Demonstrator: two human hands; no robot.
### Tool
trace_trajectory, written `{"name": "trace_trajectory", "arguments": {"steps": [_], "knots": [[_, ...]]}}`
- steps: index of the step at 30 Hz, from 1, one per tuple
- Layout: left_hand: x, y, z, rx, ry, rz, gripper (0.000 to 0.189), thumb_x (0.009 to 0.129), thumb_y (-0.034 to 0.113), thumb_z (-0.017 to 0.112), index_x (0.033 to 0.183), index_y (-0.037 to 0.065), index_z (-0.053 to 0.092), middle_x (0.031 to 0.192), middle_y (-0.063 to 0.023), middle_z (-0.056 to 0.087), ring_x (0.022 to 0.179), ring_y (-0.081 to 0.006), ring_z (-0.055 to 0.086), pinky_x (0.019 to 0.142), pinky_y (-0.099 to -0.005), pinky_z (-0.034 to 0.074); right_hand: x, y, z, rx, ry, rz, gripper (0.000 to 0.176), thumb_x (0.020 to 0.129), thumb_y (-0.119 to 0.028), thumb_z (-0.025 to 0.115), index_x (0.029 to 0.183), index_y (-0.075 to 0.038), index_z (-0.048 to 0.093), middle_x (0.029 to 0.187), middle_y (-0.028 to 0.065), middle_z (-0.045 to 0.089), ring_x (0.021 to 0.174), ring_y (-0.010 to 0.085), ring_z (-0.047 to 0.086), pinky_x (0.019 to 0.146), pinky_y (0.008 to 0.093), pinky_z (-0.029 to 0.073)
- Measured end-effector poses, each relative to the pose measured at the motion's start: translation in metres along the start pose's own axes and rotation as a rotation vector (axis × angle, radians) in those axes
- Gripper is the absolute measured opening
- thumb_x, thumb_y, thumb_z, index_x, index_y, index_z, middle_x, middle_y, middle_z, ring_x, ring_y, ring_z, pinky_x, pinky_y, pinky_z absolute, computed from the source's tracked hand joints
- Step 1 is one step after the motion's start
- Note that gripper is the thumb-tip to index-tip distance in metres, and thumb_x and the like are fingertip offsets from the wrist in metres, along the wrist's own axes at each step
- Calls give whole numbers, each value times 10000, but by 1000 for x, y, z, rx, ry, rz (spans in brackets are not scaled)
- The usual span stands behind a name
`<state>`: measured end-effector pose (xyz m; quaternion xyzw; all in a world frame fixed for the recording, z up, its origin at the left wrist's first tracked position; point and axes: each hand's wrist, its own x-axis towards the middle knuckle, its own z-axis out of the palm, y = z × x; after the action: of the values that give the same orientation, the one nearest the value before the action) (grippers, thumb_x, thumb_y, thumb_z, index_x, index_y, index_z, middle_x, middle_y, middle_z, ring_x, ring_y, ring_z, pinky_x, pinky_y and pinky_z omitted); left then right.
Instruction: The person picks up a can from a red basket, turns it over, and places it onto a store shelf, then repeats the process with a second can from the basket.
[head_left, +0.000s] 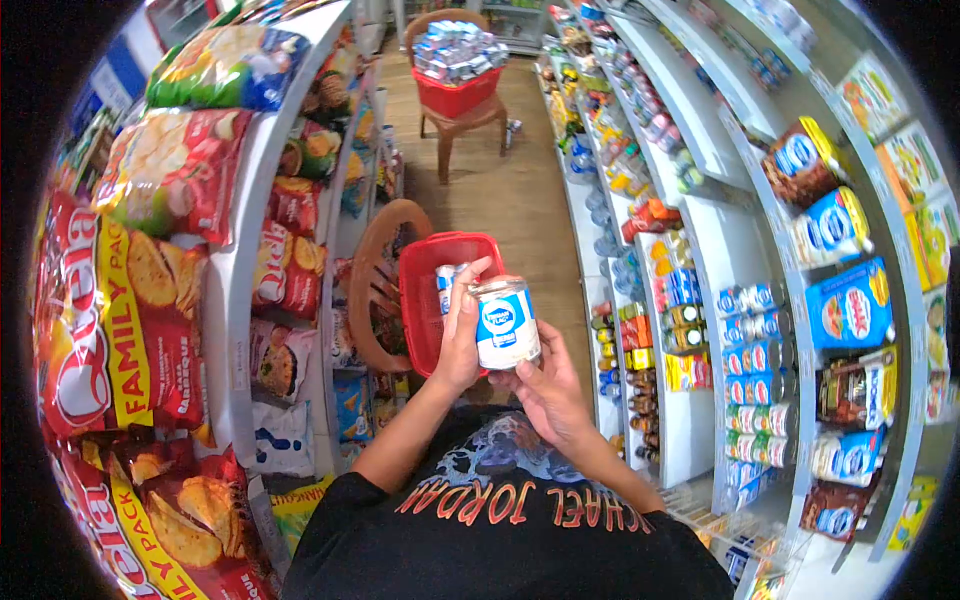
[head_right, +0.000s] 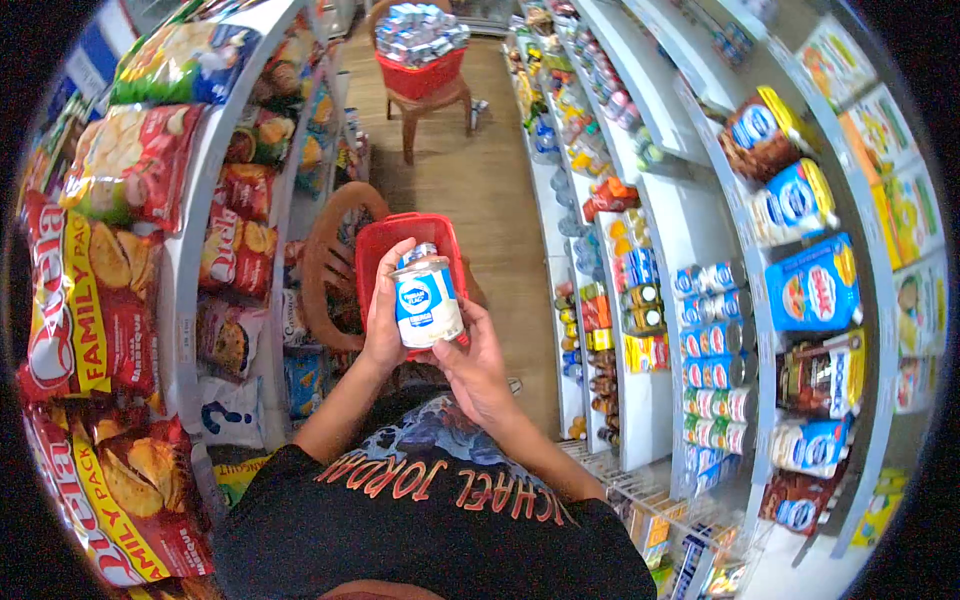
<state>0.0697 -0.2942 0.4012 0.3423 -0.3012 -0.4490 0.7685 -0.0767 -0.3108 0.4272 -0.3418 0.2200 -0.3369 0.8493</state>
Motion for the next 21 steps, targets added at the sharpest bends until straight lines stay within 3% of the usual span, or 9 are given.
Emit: {"name": "trace_trajectory", "arguments": {"steps": [4,7,21], "knots": [[-1,-25,29,-25,-67,-82,612,1049,493,367,1489,79,265,1318,-174,553,1114,-221,599,931,-337,517,-23,-16,-21,27,89,-54,598,934,-103,664,1427,-104,326,1347,76,466,1209,230,541,928,442,531],[-4,-45,61,-34,-81,-154,602,1035,534,358,1486,138,305,1287,-183,588,1009,-244,666,830,-376,589,-44,-34,-42,55,130,-93,582,939,-97,654,1421,-98,328,1342,77,468,1208,228,539,931,438,525],[-45,-151,238,39,-259,-443,584,1049,524,314,1476,126,338,1239,-166,619,965,-216,681,797,-356,601,-167,-100,-170,225,340,-327,558,939,-99,669,1386,-84,335,1353,76,435,1204,197,514,910,400,513]]}}
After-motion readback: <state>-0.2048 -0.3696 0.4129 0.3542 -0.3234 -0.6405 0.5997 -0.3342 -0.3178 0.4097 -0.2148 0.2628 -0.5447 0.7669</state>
